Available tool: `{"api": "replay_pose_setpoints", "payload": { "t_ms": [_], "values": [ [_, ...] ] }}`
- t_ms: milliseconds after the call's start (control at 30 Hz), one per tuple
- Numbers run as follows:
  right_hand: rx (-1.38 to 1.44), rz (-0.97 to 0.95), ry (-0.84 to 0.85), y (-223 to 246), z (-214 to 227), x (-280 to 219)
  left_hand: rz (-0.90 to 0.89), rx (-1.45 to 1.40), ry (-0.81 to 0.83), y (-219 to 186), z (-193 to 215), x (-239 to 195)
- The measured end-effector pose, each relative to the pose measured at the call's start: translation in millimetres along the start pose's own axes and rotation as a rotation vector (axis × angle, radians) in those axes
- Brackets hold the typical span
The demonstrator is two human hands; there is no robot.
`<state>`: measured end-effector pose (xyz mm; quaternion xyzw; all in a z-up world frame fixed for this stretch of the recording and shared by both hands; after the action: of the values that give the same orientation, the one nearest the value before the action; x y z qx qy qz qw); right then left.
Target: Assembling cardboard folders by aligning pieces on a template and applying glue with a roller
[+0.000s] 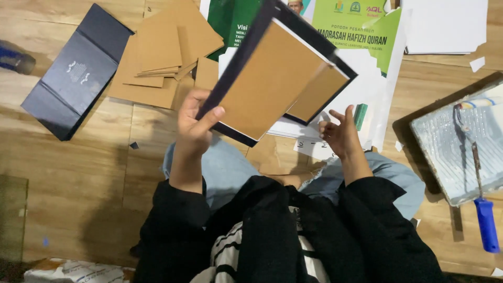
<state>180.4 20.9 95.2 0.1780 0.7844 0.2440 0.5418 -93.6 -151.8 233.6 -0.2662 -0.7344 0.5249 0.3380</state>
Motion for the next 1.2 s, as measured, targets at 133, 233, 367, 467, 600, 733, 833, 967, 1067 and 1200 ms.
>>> {"api": "replay_pose_setpoints", "payload": {
  "t_ms": [133, 233, 367, 467, 600, 733, 833, 967, 1067, 1200],
  "values": [
    [0.463, -0.122, 0.027, 32, -7, -9, -0.144, -0.137, 0.276, -19, 10, 17],
    [0.565, 0.007, 0.131, 50, -8, -25, -0.345, -0.059, 0.649, -51, 9, 46],
    [0.666, 0.103, 0.139, 35, 19, 6, -0.274, 0.151, 0.638, -6, 41, 55],
    [0.517, -0.012, -0.002, -2, 35, 37, -0.033, -0.05, 0.231, 32, 36, 41],
    [0.337, -0.154, -0.018, -48, 31, 50, 0.56, -0.296, -0.385, 152, 54, -1],
    [0.161, -0.197, -0.049, -59, 28, 49, 0.723, -0.145, -0.508, 230, 82, -40],
    [0.097, -0.168, -0.052, -49, 19, 45, 0.67, 0.174, -0.482, 237, 78, -36],
    [0.001, -0.101, -0.06, -44, 16, 34, 0.567, 0.785, -0.369, 231, 68, -30],
    [-0.089, -0.072, -0.051, -44, 14, 28, 0.442, 0.89, -0.359, 214, 53, -29],
    [-0.17, -0.039, -0.052, -41, 10, 22, 0.28, 0.872, -0.419, 243, 62, -23]
  ]
}}
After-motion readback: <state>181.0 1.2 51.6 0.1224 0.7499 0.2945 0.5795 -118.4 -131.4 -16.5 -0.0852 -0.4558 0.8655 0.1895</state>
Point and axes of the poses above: each hand's wrist, its own x-axis towards the middle knuckle, its own z-axis out of the back of the hand, y = z × x, the point moved 1 cm from there along x, towards the middle knuckle, and after that the axes turned 8 degrees about -z, right-handed, at the moved point
